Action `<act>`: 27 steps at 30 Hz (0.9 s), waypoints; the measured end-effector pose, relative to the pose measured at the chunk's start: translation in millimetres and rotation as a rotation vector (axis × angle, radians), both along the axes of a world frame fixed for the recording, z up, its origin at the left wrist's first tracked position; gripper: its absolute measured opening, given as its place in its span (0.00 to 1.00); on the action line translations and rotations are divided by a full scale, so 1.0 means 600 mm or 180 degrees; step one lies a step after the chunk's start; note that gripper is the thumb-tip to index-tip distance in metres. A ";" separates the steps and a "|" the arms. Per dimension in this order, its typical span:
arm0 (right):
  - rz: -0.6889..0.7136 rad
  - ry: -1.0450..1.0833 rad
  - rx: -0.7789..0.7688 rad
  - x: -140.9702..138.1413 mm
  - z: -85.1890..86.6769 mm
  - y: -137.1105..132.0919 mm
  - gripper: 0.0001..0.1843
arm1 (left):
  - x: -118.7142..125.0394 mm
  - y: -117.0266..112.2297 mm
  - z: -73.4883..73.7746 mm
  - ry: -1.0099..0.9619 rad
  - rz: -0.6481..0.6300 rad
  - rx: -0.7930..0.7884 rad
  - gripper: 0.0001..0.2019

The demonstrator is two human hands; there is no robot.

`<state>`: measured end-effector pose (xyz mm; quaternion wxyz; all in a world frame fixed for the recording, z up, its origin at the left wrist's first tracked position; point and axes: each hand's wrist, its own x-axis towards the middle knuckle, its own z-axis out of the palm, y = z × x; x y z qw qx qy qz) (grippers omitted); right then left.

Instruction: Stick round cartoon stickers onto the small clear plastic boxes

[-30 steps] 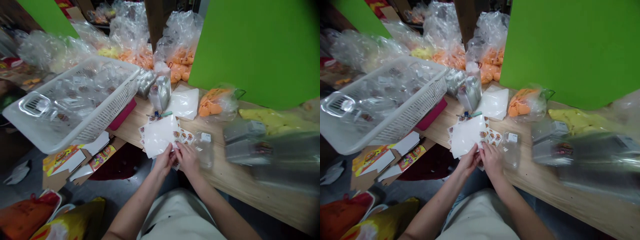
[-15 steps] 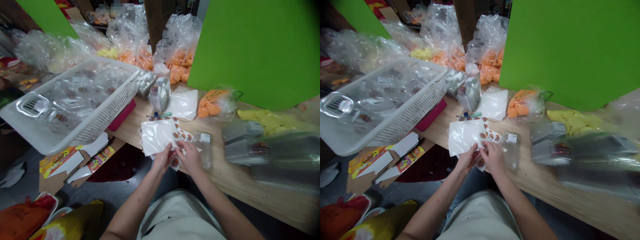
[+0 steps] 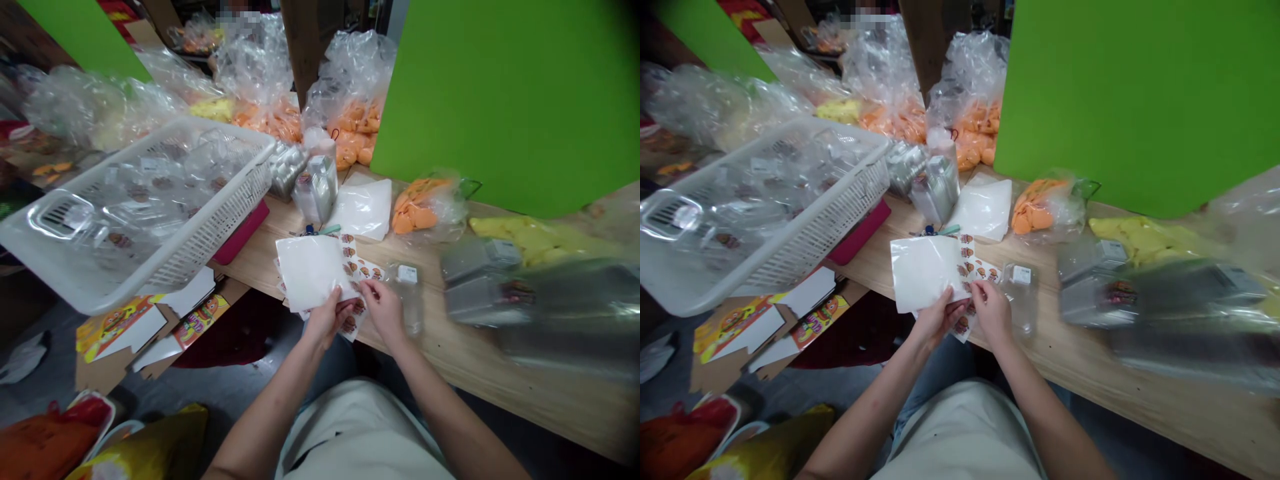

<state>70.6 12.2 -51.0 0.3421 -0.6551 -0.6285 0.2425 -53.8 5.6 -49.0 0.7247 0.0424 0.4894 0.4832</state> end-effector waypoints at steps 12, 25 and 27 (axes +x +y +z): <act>0.0438 -0.1284 0.1141 -0.020 -0.004 -0.015 0.14 | 0.007 -0.008 0.017 0.0316 0.0168 0.0127 0.11; 0.0104 0.0221 -0.0407 -0.010 -0.007 -0.011 0.15 | 0.006 -0.003 0.009 0.0600 0.0136 0.0021 0.09; 0.0041 0.0332 -0.0515 -0.005 -0.011 -0.001 0.16 | 0.004 -0.001 0.000 0.0623 0.0105 -0.0060 0.10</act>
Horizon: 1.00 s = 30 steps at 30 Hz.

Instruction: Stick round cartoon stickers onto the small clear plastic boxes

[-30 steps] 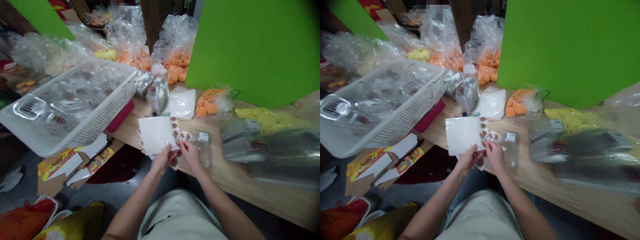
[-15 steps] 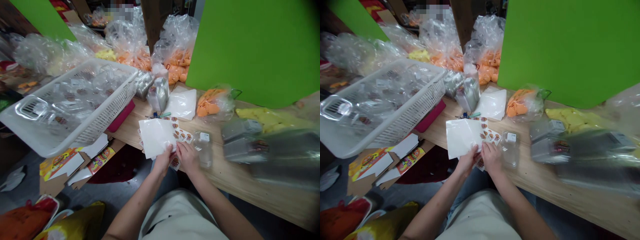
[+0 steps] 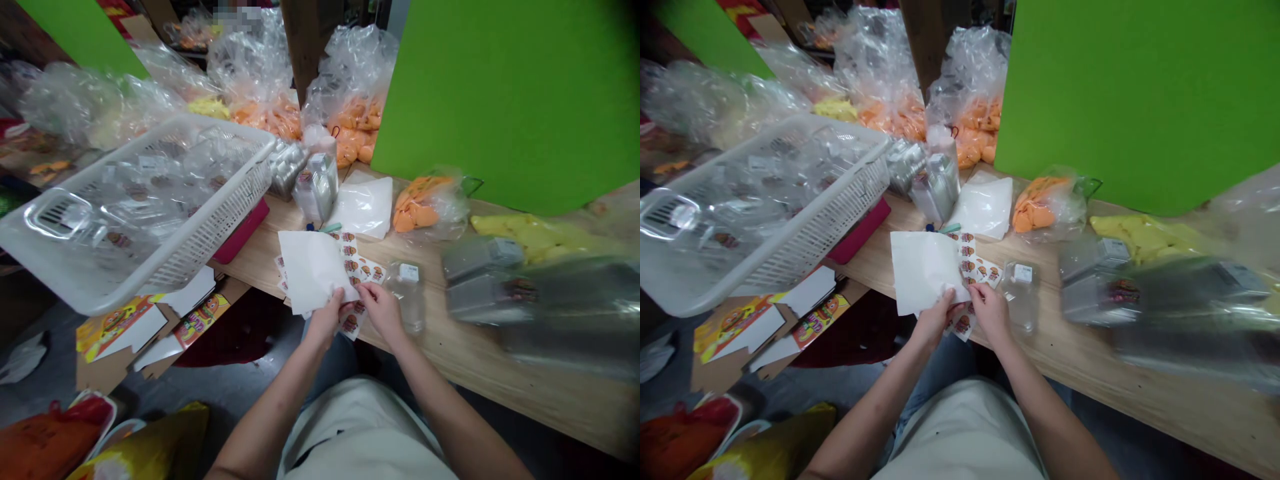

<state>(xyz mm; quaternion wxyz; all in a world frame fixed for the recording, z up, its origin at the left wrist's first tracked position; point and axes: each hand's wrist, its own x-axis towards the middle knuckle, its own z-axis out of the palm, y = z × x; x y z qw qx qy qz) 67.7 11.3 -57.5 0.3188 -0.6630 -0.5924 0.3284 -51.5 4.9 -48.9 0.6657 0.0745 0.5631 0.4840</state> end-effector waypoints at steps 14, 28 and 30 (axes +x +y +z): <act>0.0514 -0.0470 0.1558 0.066 0.036 -0.058 0.13 | -0.004 0.000 0.048 -0.1452 -0.1578 -0.0002 0.18; -0.0559 0.1386 -0.0268 0.198 0.059 -0.035 0.27 | 0.094 -0.028 0.027 0.1410 -0.1720 0.2065 0.36; -0.0360 0.1319 -0.0413 0.202 0.054 -0.032 0.28 | 0.100 -0.023 0.014 0.1562 -0.2034 0.2467 0.38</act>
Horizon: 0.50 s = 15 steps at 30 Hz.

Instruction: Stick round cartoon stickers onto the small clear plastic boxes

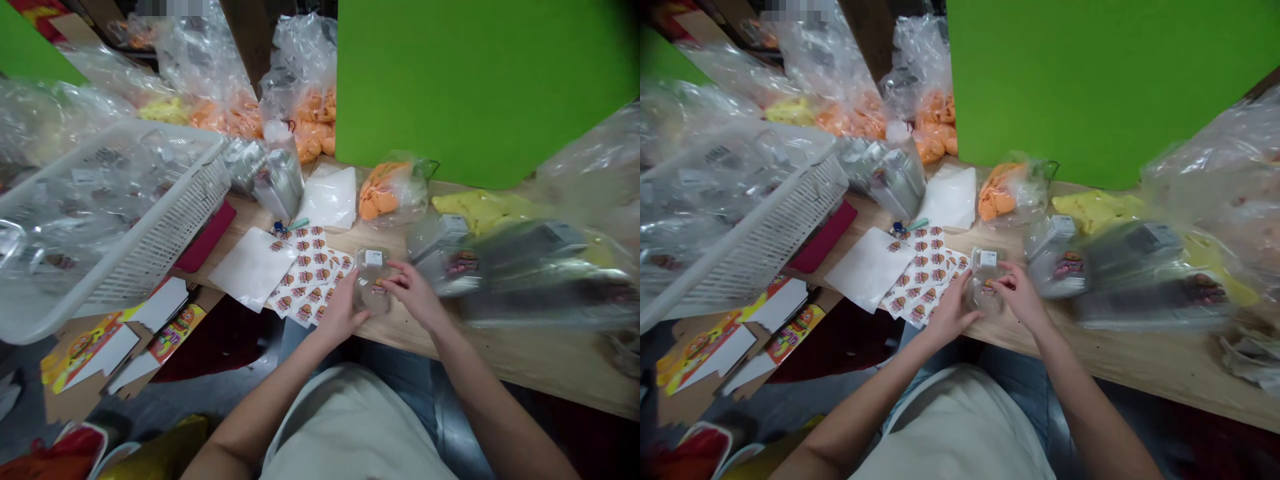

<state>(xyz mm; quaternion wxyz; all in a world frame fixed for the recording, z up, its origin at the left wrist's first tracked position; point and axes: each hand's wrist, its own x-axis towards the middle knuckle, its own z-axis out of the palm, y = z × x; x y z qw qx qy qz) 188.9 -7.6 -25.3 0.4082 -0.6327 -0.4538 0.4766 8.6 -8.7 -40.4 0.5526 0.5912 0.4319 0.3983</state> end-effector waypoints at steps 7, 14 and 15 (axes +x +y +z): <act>0.0310 -0.0361 0.0120 -0.008 -0.031 0.004 0.27 | 0.005 0.008 -0.025 -0.0031 -0.0358 -0.0008 0.35; 0.0305 -0.0552 0.0141 -0.003 -0.041 0.002 0.26 | -0.001 0.007 -0.029 0.0195 -0.0515 0.0461 0.24; 0.0305 -0.0560 0.0154 -0.003 -0.044 0.002 0.26 | -0.002 0.007 -0.029 0.0206 -0.0559 0.0512 0.22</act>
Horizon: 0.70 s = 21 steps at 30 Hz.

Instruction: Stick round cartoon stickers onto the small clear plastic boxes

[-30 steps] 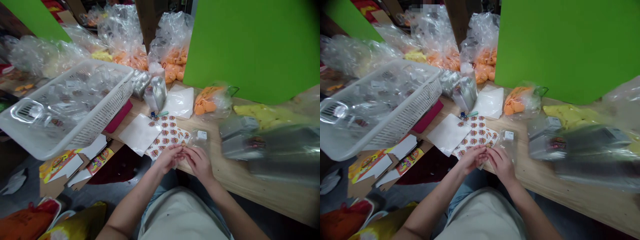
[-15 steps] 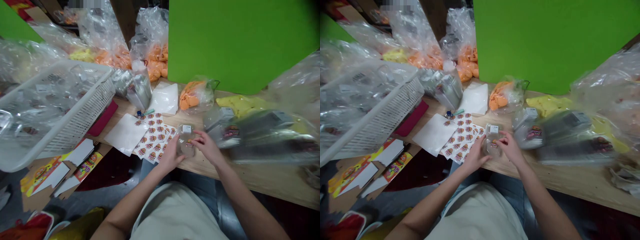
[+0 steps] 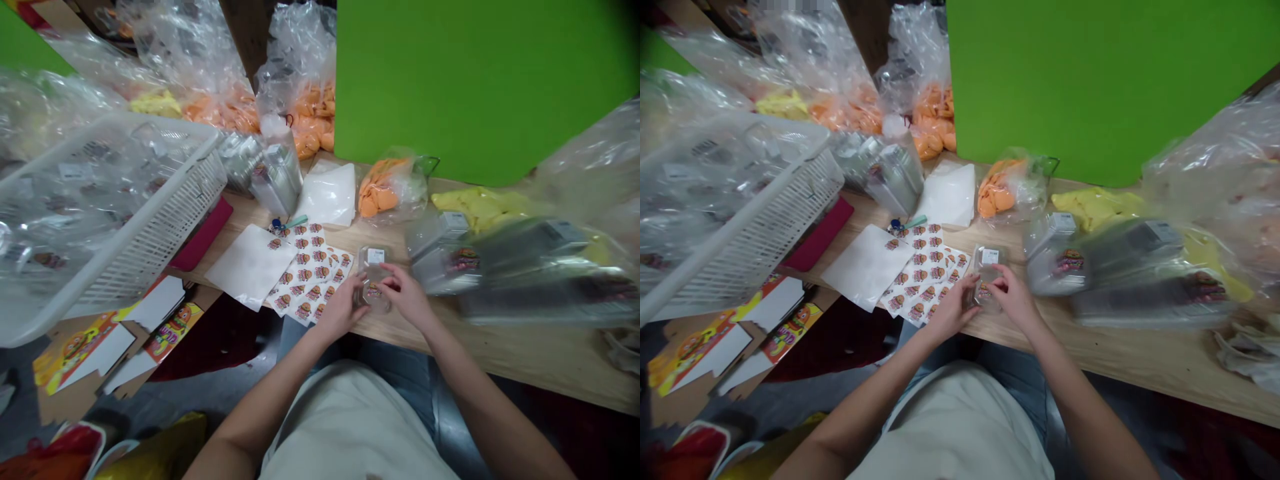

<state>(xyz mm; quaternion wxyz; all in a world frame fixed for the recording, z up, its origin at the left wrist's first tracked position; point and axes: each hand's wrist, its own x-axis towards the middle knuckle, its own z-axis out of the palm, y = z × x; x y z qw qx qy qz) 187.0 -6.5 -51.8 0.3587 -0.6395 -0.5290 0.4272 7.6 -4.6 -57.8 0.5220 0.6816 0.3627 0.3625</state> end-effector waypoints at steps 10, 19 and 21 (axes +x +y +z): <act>-0.0091 -0.2419 0.1100 -0.019 0.025 -0.039 0.30 | 0.002 0.012 0.005 0.0147 -0.0219 0.0186 0.13; 0.0648 -0.2057 0.1360 -0.005 0.008 -0.047 0.45 | -0.036 0.022 0.028 0.0268 0.0670 -0.0255 0.21; 0.0611 -0.1878 0.1484 -0.010 0.018 -0.052 0.47 | -0.039 0.023 0.045 -0.0008 0.0886 -0.1128 0.18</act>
